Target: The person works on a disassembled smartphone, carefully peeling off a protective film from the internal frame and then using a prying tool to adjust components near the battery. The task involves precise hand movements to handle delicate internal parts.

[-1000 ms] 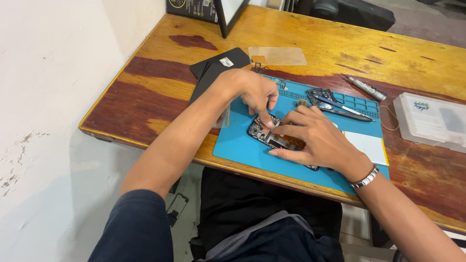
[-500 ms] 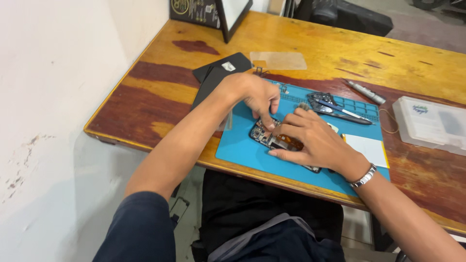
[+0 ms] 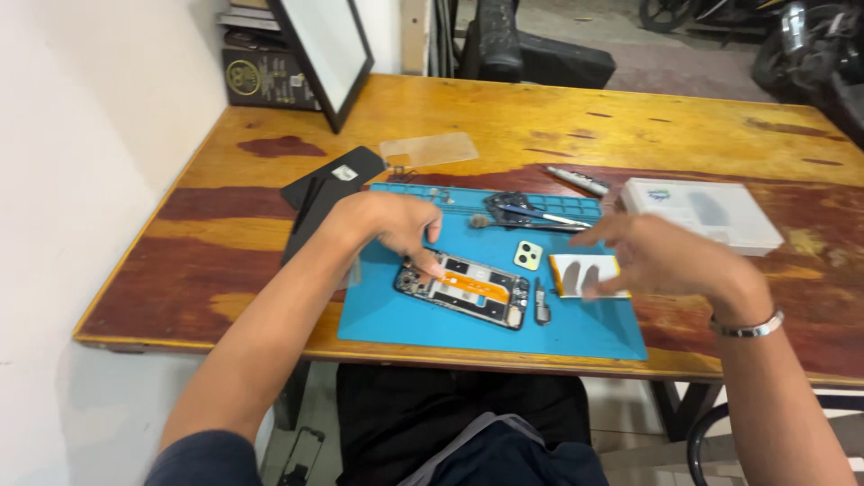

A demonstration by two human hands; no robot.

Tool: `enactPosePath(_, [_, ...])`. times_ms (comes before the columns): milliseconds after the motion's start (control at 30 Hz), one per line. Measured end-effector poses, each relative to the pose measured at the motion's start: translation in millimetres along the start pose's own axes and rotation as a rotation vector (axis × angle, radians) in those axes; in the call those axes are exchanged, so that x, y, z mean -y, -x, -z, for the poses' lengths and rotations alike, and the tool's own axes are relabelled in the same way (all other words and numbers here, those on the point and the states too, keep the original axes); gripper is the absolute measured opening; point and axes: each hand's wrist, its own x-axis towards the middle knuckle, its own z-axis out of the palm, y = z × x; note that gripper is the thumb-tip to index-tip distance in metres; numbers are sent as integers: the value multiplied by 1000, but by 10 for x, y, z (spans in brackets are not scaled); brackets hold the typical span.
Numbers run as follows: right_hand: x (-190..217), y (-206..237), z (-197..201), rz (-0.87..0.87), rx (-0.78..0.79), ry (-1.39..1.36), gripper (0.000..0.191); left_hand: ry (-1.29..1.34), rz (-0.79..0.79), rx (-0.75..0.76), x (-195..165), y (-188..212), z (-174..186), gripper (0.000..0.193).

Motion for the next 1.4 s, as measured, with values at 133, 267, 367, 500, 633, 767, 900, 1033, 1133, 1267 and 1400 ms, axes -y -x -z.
enactPosePath(133, [-228,30,-184,223,-54,-15,79,104,46,51,26,-13,22,75])
enactPosePath(267, [-346,-53,-202,94,16,-40,67,242,63,127,43,25,75,67])
enactPosePath(367, [-243,-95,-124,-56,78,30,52,219,86,130,46,95,117,62])
enactPosePath(500, [105,-159,-1,126,11,56,30,269,114,155,48,156,146,61])
enactPosePath(633, [521,-405,-69,404,56,-55,20,258,114,126,33,141,137,66])
enactPosePath(767, [817,-660,-211,486,103,-22,36,212,99,81,28,133,130,63])
enactPosePath(900, [965,-717,-368,547,184,-70,39,201,101,69,4,119,122,50])
enactPosePath(1033, [921,-682,-384,358,255,-117,52,184,107,46,17,99,101,56])
enactPosePath(1133, [877,-685,-414,372,168,-148,77,187,116,50,26,70,91,49])
enactPosePath(1267, [864,-722,-487,462,133,-69,80,201,123,46,59,76,70,46])
enactPosePath(1400, [864,-703,-497,499,80,-72,71,186,128,24,38,67,62,51])
